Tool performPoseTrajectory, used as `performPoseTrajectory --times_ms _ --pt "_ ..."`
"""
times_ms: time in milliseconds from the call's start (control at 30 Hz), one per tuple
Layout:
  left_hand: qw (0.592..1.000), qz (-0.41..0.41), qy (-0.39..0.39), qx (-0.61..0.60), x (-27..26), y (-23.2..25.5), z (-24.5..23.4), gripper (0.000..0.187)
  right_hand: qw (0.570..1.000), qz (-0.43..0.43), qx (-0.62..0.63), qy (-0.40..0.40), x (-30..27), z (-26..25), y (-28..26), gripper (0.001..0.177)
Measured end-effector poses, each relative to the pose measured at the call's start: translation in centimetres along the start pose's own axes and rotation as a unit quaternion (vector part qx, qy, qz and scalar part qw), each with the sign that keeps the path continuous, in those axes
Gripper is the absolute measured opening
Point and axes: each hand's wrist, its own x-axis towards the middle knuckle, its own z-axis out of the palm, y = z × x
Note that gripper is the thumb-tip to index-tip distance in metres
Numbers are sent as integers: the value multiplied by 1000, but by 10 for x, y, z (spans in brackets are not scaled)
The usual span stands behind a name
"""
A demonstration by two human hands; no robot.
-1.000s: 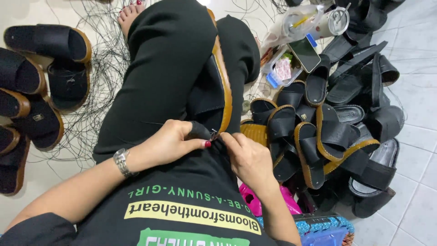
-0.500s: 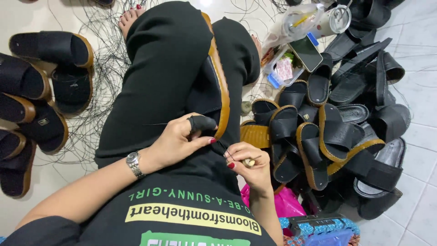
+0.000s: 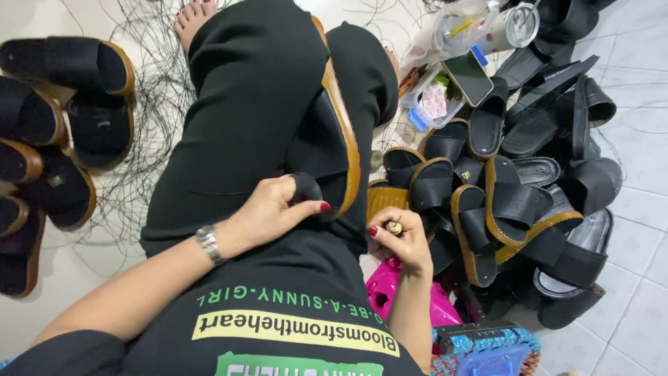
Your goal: Hand-stitching the soles and straps of sandals using a needle and thread while sitting on the floor.
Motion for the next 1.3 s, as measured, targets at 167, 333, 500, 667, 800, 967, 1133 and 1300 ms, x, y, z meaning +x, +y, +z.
performPoseTrajectory --times_ms 167,333,500,667,800,967,1133,1300 --pt "983 -181 -6 -24 -19 29 -19 12 984 -48 -10 -174 13 34 -60 22" --pt "979 -172 -49 -95 -12 51 -21 28 933 -262 -245 14 27 100 -59 17" --pt "789 249 33 560 -13 -7 -91 43 737 -243 -532 339 -7 34 -41 35" --pt "570 28 197 797 -36 3 -199 11 667 -173 -518 507 -37 -104 -65 27" --pt "871 149 39 466 -10 49 -72 30 826 -132 -425 347 -4 9 -91 23" --pt "927 -253 -258 -99 -14 60 -42 22 983 0 -148 106 5 78 -57 13" --pt "957 174 6 234 1 28 -21 43 992 14 -4 129 6 92 -20 8" --pt "912 221 52 340 6 -3 -12 55 982 44 76 164 9 102 4 14"
